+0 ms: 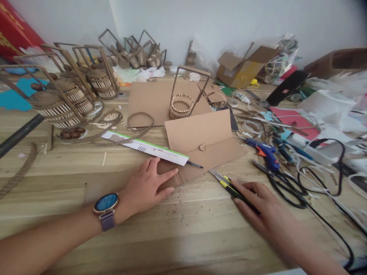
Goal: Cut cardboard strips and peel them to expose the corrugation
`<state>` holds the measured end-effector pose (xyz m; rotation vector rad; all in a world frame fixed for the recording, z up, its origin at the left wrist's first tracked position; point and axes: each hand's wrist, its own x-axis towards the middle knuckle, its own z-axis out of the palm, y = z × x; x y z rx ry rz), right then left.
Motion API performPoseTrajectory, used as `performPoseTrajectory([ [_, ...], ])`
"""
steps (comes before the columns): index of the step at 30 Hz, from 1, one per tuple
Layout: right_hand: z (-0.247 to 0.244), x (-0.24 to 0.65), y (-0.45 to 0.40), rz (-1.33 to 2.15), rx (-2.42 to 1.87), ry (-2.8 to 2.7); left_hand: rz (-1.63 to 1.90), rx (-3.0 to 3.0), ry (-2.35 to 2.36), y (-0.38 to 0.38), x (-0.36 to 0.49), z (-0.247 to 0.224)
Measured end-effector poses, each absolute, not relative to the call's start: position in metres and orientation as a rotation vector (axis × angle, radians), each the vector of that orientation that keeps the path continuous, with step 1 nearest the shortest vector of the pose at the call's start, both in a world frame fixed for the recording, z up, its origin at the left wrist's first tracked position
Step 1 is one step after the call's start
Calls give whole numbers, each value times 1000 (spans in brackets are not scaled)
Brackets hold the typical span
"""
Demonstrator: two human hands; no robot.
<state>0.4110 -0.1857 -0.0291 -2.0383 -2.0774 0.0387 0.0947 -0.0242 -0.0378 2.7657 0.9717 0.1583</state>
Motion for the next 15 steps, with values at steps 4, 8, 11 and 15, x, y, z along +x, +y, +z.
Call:
performPoseTrajectory([
  [4,-30,406,-183,20,-2026,-2085,151,2758,981,-24,95,-36],
  [8,-33,398,-188,17,-1979,-2088,116,2741,993,-27,97,-32],
  [11,-34,391,-190,21,-1949,-2113,102,2736,996,-27,98,-30],
  [15,-34,384,-179,41,-1922,-2137,124,2737,905,-16,91,-29],
])
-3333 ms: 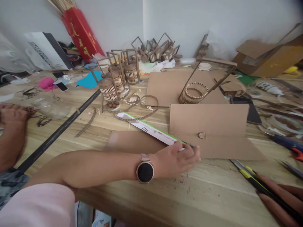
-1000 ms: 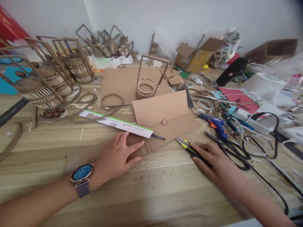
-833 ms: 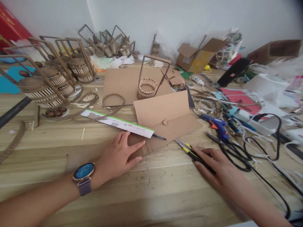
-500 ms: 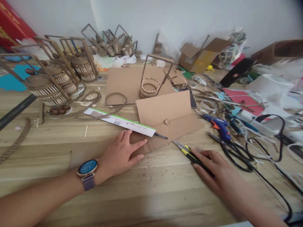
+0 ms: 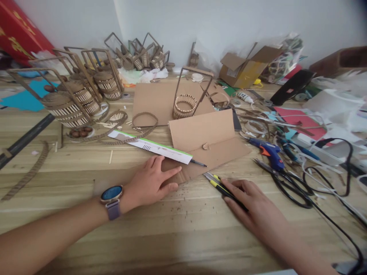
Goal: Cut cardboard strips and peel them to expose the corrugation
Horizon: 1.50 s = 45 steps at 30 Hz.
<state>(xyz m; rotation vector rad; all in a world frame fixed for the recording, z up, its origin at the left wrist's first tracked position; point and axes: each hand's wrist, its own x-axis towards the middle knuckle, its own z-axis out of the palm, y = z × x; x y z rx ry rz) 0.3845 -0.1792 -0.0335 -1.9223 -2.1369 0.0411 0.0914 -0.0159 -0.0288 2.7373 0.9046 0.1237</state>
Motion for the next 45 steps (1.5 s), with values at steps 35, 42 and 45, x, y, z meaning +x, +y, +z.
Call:
performPoseTrajectory([
  [35,-39,336,-178,-44,-1752,-2227,212,2861,693,6,77,-36],
  [42,-35,330,-177,-48,-1696,-2257,203,2875,701,5,77,-36],
  [45,-36,327,-176,-5,-1695,-2256,208,2866,716,5,77,-37],
])
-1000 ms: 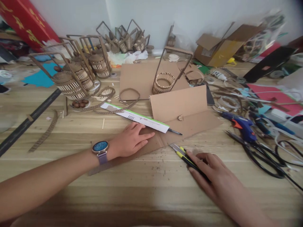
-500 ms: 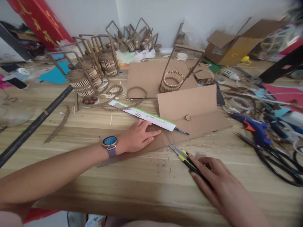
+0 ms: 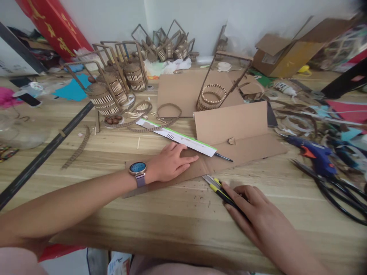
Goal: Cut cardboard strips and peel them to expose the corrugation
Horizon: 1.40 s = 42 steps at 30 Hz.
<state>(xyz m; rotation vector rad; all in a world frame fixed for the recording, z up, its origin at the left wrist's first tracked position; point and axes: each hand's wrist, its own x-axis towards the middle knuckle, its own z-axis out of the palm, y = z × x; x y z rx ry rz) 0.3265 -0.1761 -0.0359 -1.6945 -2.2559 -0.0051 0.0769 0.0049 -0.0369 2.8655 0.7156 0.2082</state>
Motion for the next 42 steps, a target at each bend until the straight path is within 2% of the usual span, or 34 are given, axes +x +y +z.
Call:
performPoseTrajectory([
  [19,-35,302,-171,-75,-1628,-2295,167,2868,757,7,80,-37],
  [27,-41,303,-170,-120,-1651,-2325,95,2929,370,29,49,-37],
  [42,-36,282,-175,-214,-1537,-2369,109,2929,476,26,47,-41],
])
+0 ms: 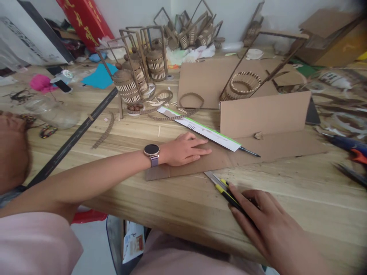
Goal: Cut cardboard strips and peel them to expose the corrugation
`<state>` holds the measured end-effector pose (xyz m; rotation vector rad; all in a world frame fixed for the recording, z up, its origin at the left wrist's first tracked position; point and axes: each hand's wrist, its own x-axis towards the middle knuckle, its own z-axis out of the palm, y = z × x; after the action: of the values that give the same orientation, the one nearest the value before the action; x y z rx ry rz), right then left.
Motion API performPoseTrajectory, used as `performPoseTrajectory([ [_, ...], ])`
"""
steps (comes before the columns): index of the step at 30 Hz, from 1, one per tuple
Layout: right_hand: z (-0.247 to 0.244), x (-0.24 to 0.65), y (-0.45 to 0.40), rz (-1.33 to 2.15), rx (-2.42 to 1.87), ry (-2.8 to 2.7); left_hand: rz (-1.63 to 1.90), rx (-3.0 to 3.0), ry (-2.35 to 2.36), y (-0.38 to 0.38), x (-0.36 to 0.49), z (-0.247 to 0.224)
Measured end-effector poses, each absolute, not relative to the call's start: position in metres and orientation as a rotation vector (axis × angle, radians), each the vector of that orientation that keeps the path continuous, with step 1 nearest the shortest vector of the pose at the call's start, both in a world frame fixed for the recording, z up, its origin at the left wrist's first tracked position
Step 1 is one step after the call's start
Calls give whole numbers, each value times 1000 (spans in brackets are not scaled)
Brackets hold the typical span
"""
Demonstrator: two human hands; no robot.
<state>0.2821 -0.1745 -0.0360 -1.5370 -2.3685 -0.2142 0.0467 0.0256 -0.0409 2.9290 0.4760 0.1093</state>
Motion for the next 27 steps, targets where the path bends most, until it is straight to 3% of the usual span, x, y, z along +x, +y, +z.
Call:
performPoseTrajectory([
  [27,-39,250,-168,-269,-1358,-2502,69,2931,539,25,51,-41],
])
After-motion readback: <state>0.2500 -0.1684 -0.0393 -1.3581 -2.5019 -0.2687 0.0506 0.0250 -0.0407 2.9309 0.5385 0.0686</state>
